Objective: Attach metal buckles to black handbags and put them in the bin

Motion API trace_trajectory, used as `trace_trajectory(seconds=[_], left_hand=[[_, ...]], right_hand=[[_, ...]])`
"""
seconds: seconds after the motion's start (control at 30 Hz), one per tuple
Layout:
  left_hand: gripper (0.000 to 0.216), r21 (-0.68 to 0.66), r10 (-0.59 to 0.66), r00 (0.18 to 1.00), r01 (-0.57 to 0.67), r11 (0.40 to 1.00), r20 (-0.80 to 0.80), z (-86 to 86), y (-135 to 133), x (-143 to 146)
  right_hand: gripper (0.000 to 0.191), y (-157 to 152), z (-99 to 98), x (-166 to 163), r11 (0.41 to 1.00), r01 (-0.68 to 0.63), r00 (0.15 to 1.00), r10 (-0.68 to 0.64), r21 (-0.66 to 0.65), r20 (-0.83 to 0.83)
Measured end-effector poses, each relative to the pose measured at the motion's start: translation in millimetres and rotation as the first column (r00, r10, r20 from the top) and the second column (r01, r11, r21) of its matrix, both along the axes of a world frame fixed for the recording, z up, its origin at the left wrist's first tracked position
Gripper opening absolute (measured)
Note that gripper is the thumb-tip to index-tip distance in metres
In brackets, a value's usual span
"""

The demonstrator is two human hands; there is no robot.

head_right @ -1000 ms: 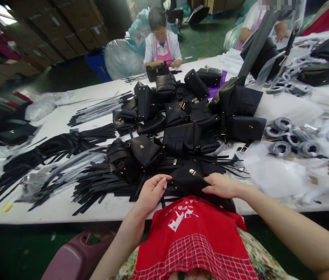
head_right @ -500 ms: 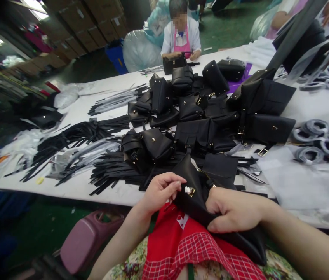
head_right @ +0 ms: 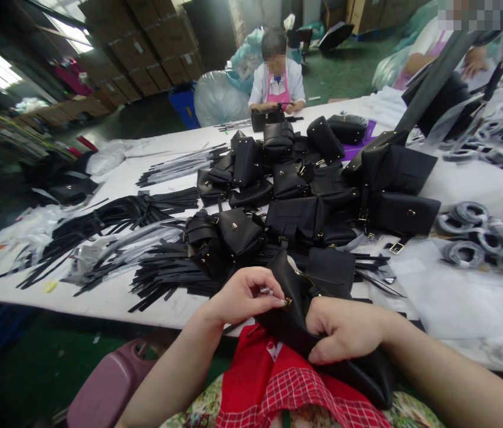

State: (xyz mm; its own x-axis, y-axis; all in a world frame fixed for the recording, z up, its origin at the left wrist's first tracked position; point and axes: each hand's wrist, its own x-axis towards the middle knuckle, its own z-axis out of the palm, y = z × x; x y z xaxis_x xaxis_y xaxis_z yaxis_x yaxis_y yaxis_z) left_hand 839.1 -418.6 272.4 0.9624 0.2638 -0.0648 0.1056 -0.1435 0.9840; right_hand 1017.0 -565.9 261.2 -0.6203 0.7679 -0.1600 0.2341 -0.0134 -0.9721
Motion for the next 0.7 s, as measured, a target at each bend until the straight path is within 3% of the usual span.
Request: trace_trajectory(seconds=[0.17, 0.27, 0.33, 0.43, 0.47, 0.53, 0.63, 0.7], left_hand=[[0.018, 0.030, 0.063, 0.998, -0.063, 0.998, 0.002, -5.7, -2, 1], [0.025, -0.115, 0.012, 0.999, -0.016, 0.993, -0.039, -8.0, -2, -4], [0.028, -0.256, 0.028, 0.999, -0.034, 0.966, -0.027, -9.7, 0, -11], [0.028, -0.390, 0.192, 0.981, -0.183, 0.902, -0.016, -15.1, 3, -20], [0.027, -0.403, 0.235, 0.972, -0.225, 0.887, -0.023, -17.6, 3, -22], [0.026, -0.393, 0.255, 0.966, -0.253, 0.884, -0.046, -22.3, -1, -22], [0.020, -0.299, 0.186, 0.979, -0.202, 0.933, -0.082, -23.7, -15, -16], [0.019, -0.100, 0.143, 0.989, -0.147, 0.984, -0.045, -19.6, -27, -7]], right_hand=[[0.040, -4, -9.9, 4, 0.991, 0.038, 0.997, -0.046, -0.129, -0.058], [0.043, -10, -24.9, 9, 0.931, 0.106, 0.976, -0.165, -0.350, -0.143], [0.038, -12, -37.8, 16, 0.819, 0.263, 0.892, -0.408, -0.510, -0.195], [0.017, -12, -54.2, 34, 0.551, 0.553, 0.583, -0.792, -0.624, -0.182], [0.014, -11, -57.8, 40, 0.474, 0.616, 0.474, -0.861, -0.629, -0.184], [0.015, -9, -62.2, 49, 0.395, 0.656, 0.343, -0.915, -0.643, -0.212], [0.021, -8, -64.3, 50, 0.402, 0.593, 0.334, -0.911, -0.698, -0.241], [0.026, -7, -64.5, 43, 0.430, 0.534, 0.371, -0.893, -0.728, -0.256]])
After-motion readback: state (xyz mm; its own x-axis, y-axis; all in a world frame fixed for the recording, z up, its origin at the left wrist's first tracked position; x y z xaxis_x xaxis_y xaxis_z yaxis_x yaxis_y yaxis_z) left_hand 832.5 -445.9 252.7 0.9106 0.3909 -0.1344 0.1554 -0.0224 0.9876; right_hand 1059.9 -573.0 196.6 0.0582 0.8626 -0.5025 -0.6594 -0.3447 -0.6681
